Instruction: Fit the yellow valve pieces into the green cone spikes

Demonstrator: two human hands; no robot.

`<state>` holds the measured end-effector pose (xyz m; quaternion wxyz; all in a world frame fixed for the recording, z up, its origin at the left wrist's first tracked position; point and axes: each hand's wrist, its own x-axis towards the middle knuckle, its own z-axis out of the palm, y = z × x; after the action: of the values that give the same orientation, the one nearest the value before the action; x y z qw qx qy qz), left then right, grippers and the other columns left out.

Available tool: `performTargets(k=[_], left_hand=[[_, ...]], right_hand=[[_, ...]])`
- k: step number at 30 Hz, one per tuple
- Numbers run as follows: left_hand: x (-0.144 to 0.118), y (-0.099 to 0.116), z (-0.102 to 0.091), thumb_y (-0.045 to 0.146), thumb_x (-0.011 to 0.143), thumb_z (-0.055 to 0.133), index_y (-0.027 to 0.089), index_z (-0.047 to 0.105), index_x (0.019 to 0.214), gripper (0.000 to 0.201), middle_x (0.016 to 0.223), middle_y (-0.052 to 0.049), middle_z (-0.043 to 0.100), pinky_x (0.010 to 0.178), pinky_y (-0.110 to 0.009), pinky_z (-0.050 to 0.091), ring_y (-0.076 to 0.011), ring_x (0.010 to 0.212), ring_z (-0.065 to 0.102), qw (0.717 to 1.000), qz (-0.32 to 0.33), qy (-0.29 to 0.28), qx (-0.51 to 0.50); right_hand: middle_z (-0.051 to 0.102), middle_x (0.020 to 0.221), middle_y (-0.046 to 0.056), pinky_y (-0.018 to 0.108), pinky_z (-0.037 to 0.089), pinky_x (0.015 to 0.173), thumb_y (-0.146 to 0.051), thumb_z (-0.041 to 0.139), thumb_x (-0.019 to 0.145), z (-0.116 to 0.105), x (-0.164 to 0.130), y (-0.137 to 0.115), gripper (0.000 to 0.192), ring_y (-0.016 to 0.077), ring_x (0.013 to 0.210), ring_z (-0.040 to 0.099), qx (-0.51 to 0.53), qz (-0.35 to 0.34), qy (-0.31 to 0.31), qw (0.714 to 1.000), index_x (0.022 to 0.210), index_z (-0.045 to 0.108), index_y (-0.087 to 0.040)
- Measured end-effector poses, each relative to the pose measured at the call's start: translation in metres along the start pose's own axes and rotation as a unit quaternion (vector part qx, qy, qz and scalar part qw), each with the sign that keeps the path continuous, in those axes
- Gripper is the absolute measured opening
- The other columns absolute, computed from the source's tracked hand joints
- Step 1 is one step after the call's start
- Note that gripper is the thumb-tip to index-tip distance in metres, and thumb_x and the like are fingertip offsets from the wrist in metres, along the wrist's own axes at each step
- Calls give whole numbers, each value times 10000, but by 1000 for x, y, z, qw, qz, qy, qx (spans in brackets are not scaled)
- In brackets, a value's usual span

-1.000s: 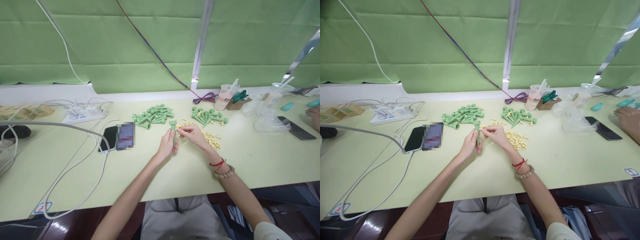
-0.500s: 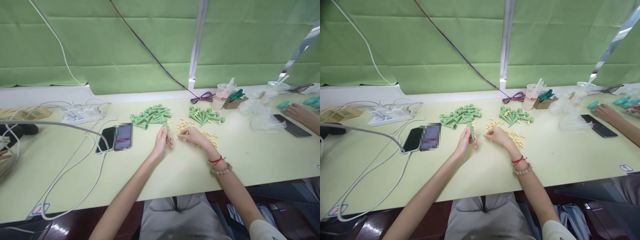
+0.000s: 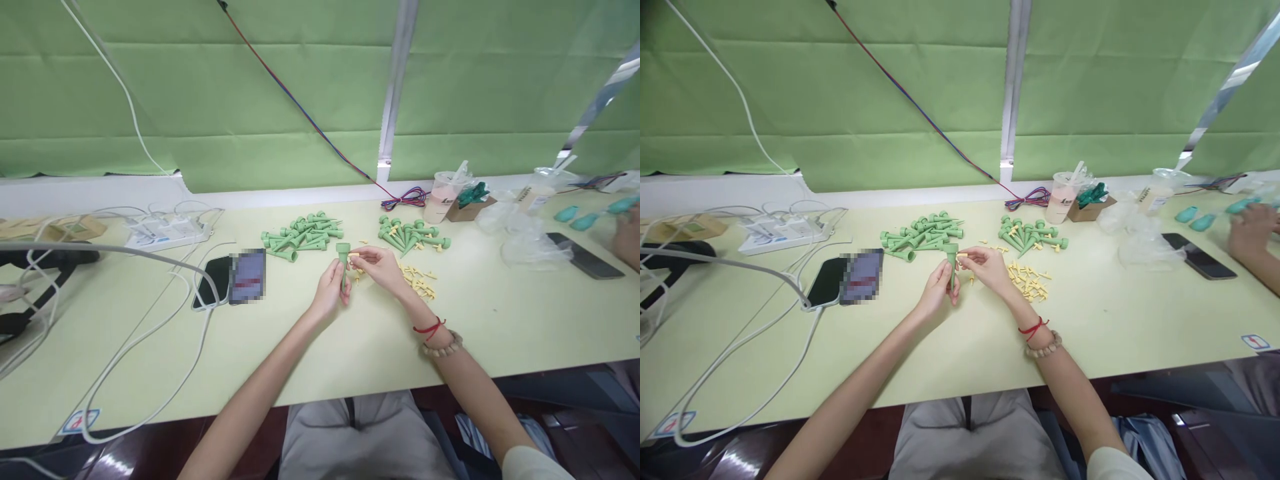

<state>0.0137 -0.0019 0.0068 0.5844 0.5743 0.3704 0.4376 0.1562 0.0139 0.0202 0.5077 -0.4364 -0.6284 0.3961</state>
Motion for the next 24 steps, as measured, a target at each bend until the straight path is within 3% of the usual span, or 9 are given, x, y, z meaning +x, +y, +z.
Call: performTargets(k=[6,12,17,24], left_hand=[[0,-1,-2,547,805,409,201,445,821,348,432,110,296,293,-162,235,-47,275,282,1000,1,3,23],[-1,-4,-1,519,826,393,198,455,836,328,418,108,262,297,-173,202,-44,284,219,999,-3,12,36],[-1,-3,0,510,836,373,203,421,793,314,409,108,262,291,-180,195,-48,273,220,999,-7,13,44],[0,-1,-2,517,834,360,205,422,822,318,450,110,265,304,-172,220,-47,287,232,999,-13,-17,46]], right_hand=[[684,736,64,274,540,649,-445,551,759,-3,0,9,320,165,676,658,-46,-12,-55,997,858,643,-155],[689,713,84,310,545,668,-382,576,734,1,0,15,261,200,675,669,-30,0,-22,999,780,652,-137],[685,701,76,301,532,646,-339,549,751,3,-1,13,217,192,660,658,-98,-32,5,995,753,657,-150],[663,647,52,269,491,600,-348,512,774,-1,-2,5,229,161,596,619,-145,-37,-18,989,756,642,-159]])
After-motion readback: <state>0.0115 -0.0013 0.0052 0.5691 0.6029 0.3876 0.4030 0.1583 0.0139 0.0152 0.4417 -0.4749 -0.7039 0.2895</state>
